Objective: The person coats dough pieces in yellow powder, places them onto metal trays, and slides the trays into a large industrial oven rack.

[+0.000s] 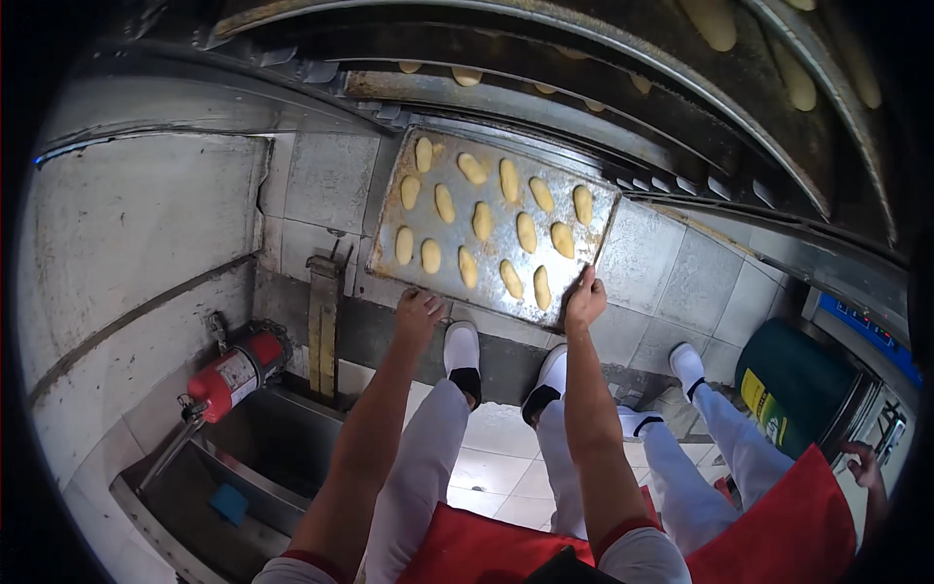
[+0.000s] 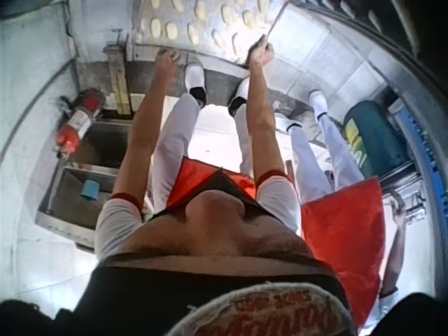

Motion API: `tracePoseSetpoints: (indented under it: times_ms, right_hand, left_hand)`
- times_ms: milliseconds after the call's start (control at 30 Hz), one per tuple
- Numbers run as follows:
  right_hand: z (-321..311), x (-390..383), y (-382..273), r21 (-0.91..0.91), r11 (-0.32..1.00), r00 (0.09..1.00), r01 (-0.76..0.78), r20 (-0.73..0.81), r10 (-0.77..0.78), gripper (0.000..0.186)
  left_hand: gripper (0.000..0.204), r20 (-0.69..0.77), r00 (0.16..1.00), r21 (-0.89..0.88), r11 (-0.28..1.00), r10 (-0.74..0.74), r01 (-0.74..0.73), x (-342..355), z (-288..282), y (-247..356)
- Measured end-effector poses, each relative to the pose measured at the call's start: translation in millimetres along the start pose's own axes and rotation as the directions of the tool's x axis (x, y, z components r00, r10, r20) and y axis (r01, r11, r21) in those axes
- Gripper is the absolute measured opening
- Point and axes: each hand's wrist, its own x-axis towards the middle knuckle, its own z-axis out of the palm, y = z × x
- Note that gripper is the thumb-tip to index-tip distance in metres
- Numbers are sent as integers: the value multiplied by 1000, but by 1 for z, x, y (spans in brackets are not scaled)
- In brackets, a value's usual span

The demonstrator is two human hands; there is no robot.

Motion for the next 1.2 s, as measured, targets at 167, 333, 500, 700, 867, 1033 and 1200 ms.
tracePoseSetpoints:
  times_ms: [167,333,500,700,867,1033,1200]
  right_hand:
    - [10,39,-6,-29,995,991,96,93,-93,52]
    - [-22,55,-6,-138,978,981,156,136,-138,47]
    - [-86,45,44,-326,924,965,197,232,-124,48]
    - [-157,22,127,-500,864,971,59,228,66,54]
    - [-179,9,140,-560,827,962,42,248,119,55]
    - [-184,34,128,-482,875,970,49,231,73,53]
    - [-171,57,142,-418,906,966,70,256,44,55]
  left_hand:
    - [20,-143,990,-32,999,-11,7,39,36,-9]
    - [24,-156,987,-62,997,33,-43,88,54,-14]
    - [31,-129,991,-134,990,25,-43,124,88,-6]
    - [28,-154,987,-112,992,40,-57,151,145,33]
    - [20,-206,979,-136,990,15,-44,163,176,55]
    - [24,-240,968,-158,982,68,-108,137,227,65]
    - [34,493,838,510,858,-233,-62,121,233,100]
